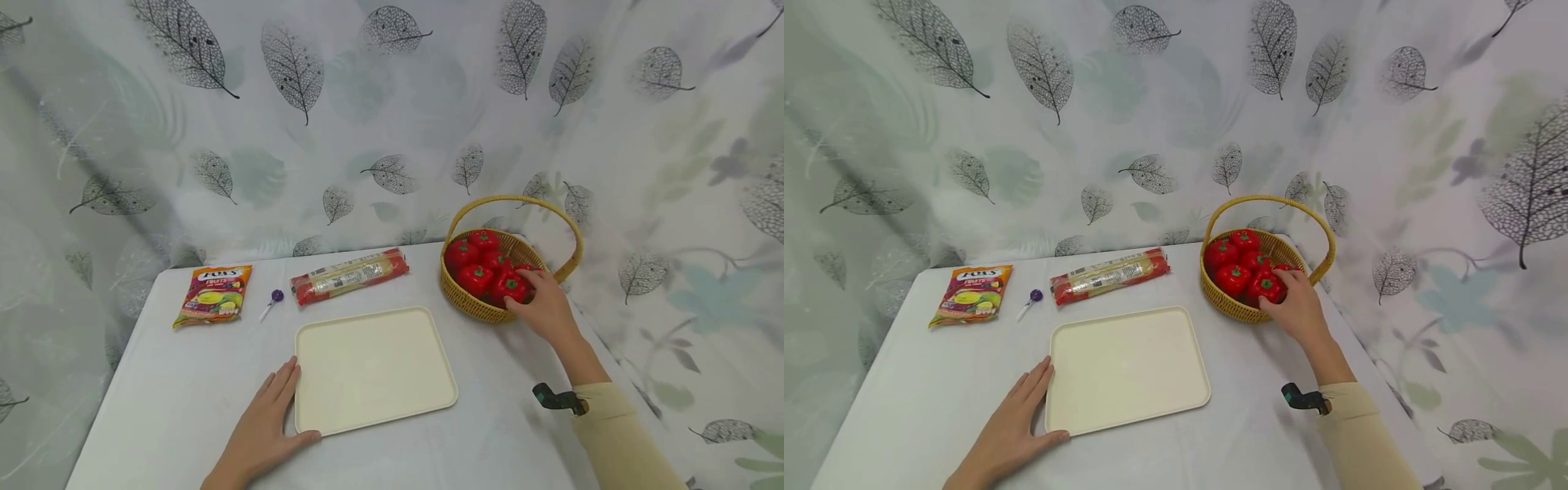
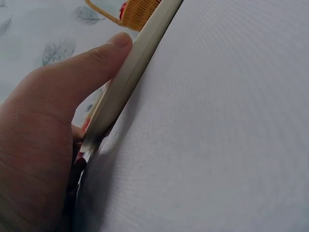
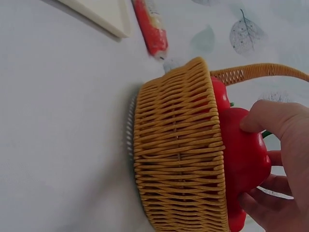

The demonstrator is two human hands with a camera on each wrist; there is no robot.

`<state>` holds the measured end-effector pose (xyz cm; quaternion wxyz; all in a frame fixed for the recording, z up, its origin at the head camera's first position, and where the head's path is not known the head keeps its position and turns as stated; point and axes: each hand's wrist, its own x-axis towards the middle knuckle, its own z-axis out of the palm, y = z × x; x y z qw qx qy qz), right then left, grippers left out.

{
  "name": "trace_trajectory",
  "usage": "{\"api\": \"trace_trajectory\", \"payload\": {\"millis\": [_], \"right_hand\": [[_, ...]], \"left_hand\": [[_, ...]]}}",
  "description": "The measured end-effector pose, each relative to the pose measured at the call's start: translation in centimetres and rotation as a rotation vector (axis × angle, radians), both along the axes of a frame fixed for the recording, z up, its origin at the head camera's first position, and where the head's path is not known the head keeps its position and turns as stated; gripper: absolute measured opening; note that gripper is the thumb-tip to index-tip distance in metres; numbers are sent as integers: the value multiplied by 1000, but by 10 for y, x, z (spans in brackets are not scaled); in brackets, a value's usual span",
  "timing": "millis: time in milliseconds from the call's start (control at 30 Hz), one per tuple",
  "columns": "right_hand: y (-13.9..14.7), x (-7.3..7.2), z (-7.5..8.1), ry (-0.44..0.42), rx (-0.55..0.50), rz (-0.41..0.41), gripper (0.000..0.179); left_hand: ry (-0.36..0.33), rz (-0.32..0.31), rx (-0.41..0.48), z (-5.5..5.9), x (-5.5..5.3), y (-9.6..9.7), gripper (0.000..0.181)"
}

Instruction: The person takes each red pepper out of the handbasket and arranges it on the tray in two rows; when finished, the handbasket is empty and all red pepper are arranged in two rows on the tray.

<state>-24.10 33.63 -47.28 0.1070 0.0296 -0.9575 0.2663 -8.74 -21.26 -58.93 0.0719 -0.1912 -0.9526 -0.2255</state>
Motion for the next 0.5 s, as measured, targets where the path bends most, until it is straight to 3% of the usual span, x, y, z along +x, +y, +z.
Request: {"api": "trace_trajectory", "payload": {"millis": [500], "right_hand": [[-5, 9, 19, 109, -35, 8, 62]], "left_hand": [[-7, 5, 3, -1, 1, -2, 126]]}}
